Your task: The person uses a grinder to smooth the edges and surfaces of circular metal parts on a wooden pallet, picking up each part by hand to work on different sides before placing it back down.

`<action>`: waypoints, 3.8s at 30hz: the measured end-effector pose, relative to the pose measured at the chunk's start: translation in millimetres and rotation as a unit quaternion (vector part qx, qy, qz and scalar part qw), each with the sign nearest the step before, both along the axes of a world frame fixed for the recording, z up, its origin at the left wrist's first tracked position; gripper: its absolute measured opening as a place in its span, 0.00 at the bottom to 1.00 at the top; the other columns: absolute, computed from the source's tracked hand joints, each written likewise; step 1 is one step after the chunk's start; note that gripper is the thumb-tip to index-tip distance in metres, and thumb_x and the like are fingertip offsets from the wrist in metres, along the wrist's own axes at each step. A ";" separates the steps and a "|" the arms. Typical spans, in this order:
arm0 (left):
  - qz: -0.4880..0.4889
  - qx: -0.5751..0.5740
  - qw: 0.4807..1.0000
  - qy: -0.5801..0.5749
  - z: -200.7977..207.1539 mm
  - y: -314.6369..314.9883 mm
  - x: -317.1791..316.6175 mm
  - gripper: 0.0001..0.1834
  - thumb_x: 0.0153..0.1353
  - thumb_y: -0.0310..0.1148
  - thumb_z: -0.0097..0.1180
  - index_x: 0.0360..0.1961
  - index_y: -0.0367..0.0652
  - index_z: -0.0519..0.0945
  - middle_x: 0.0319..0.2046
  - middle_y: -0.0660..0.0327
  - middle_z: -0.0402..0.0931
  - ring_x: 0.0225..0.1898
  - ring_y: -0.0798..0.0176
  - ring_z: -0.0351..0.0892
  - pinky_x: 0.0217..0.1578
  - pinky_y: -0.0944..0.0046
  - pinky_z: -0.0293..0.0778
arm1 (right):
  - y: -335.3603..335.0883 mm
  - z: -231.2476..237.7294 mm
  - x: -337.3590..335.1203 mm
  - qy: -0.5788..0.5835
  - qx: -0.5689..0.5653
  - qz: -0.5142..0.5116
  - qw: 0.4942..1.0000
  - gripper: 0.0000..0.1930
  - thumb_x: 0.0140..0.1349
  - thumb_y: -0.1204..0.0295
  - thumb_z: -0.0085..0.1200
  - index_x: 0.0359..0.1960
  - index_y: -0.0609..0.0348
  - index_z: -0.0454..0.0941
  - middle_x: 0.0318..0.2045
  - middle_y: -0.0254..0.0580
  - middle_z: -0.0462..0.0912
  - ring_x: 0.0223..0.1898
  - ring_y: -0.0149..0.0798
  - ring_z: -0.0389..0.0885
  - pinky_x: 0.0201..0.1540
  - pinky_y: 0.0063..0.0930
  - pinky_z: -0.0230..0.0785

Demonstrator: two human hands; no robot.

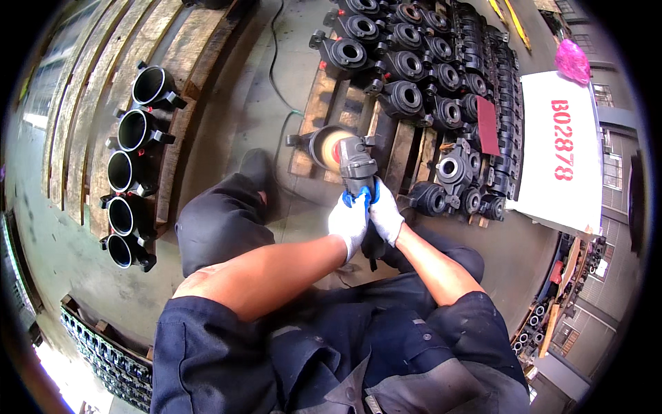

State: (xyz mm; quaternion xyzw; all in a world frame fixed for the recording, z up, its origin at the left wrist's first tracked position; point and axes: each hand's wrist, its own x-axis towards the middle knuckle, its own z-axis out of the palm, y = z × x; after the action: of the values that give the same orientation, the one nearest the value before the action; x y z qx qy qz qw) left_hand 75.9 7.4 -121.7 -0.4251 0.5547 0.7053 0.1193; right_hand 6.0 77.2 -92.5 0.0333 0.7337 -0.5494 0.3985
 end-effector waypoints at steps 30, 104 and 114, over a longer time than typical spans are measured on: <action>0.033 -0.020 0.999 -0.013 -31.3 -1.6 1.2 0.25 0.74 0.52 0.51 0.48 0.38 0.83 0.41 0.52 0.85 0.42 0.57 0.80 0.48 0.55 0.73 | -2.5 -19.2 -11.8 0.117 0.086 0.122 0.982 0.18 0.68 0.73 0.54 0.58 0.60 0.74 0.49 0.51 0.84 0.52 0.40 0.81 0.58 0.36 0.71; -0.251 -0.263 0.931 0.038 -79.0 7.6 -36.7 0.23 0.58 0.50 0.63 0.43 0.41 0.85 0.42 0.45 0.85 0.47 0.42 0.84 0.49 0.50 0.79 | 103.4 70.8 -41.8 0.034 -0.159 -0.185 0.969 0.15 0.66 0.72 0.63 0.51 0.63 0.78 0.39 0.46 0.85 0.37 0.39 0.87 0.42 0.34 0.83; -0.154 0.042 0.981 0.107 57.9 -24.1 7.7 0.34 0.68 0.60 0.58 0.59 0.41 0.79 0.40 0.60 0.80 0.38 0.65 0.77 0.38 0.63 0.73 | 68.9 36.4 -36.7 0.037 -0.033 -0.053 0.997 0.14 0.66 0.70 0.64 0.48 0.63 0.78 0.32 0.40 0.84 0.30 0.33 0.83 0.35 0.28 0.77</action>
State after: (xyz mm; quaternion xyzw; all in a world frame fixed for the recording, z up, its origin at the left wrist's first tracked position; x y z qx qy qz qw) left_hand 83.6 -16.7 -63.8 -0.2513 0.5925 0.7429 0.1841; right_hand -30.8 146.0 -56.1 0.0384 0.7265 -0.5944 0.3428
